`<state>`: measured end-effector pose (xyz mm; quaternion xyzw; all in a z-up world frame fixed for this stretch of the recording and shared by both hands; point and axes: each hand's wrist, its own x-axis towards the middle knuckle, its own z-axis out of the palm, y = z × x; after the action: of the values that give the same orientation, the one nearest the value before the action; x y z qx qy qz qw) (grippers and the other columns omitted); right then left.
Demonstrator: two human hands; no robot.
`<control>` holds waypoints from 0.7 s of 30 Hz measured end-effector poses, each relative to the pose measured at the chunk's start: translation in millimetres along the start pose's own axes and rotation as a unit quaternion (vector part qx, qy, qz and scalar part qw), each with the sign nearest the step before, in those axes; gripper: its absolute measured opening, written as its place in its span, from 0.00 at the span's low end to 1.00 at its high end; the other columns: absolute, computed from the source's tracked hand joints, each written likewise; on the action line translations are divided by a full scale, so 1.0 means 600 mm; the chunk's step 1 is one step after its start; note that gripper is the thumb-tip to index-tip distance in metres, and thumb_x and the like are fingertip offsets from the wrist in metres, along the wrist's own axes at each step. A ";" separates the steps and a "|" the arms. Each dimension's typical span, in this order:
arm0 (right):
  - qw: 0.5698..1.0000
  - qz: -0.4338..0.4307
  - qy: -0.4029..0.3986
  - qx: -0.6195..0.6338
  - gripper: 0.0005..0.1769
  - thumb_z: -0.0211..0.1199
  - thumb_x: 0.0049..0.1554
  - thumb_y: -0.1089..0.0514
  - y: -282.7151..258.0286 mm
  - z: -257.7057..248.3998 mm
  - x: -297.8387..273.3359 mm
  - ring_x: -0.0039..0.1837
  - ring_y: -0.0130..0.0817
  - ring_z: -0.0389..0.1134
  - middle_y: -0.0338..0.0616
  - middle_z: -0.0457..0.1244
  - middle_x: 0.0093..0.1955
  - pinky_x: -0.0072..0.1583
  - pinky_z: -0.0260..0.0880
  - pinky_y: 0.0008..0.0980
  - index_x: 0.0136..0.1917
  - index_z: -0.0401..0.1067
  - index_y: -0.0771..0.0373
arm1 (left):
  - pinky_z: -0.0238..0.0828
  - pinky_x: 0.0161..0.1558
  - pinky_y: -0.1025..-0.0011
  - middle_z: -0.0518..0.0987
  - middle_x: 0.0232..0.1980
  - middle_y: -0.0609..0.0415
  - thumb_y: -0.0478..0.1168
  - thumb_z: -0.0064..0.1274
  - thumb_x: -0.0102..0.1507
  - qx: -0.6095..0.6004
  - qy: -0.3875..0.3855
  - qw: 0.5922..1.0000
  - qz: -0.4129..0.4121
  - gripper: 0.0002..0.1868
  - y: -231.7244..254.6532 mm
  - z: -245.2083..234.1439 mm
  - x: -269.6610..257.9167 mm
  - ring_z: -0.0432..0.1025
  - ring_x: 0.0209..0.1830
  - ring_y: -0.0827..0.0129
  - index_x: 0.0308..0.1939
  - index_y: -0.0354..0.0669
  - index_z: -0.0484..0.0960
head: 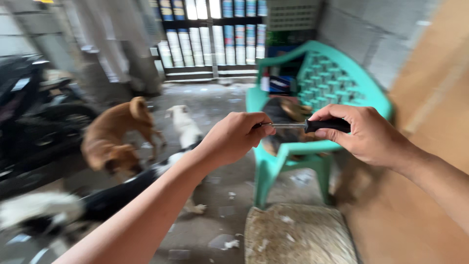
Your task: The person installs a black metal door latch onto a wooden door using a screwdriver. They tighten multiple screws to secure the latch, then attach a padlock to the latch. Finally, they place the screwdriver into a red tool kit on a green plastic chair.
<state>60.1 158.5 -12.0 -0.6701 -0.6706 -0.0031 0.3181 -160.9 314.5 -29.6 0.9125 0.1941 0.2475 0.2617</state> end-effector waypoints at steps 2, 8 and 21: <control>0.999 -0.042 -0.008 0.017 0.17 0.68 0.54 0.55 -0.005 0.025 0.038 0.50 0.24 0.71 0.38 0.74 0.49 0.54 0.70 0.30 0.56 0.76 0.61 | 0.66 0.25 0.61 0.77 0.24 0.54 0.50 0.49 0.68 -0.014 0.001 0.998 -0.056 0.13 -0.024 -0.027 -0.019 0.71 0.19 0.64 0.45 0.47 0.83; 0.994 -0.081 -0.038 0.056 0.17 0.67 0.53 0.57 -0.031 0.087 0.129 0.50 0.23 0.72 0.38 0.74 0.49 0.53 0.71 0.30 0.56 0.77 0.62 | 0.68 0.26 0.62 0.79 0.24 0.56 0.48 0.50 0.67 0.049 0.091 0.995 0.004 0.13 -0.084 -0.090 -0.048 0.73 0.20 0.66 0.45 0.45 0.83; 0.961 -0.220 -0.126 0.110 0.17 0.68 0.55 0.57 -0.109 0.188 0.256 0.50 0.22 0.69 0.38 0.73 0.48 0.54 0.70 0.30 0.58 0.77 0.61 | 0.62 0.27 0.65 0.75 0.22 0.55 0.48 0.54 0.67 0.093 0.220 0.963 -0.125 0.13 -0.090 -0.150 -0.182 0.69 0.21 0.69 0.44 0.43 0.83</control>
<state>-30.9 337.9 -8.2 -0.4620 -0.8322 0.0857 0.2944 -310.6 338.6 -32.2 0.8245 0.3813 0.3880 0.1556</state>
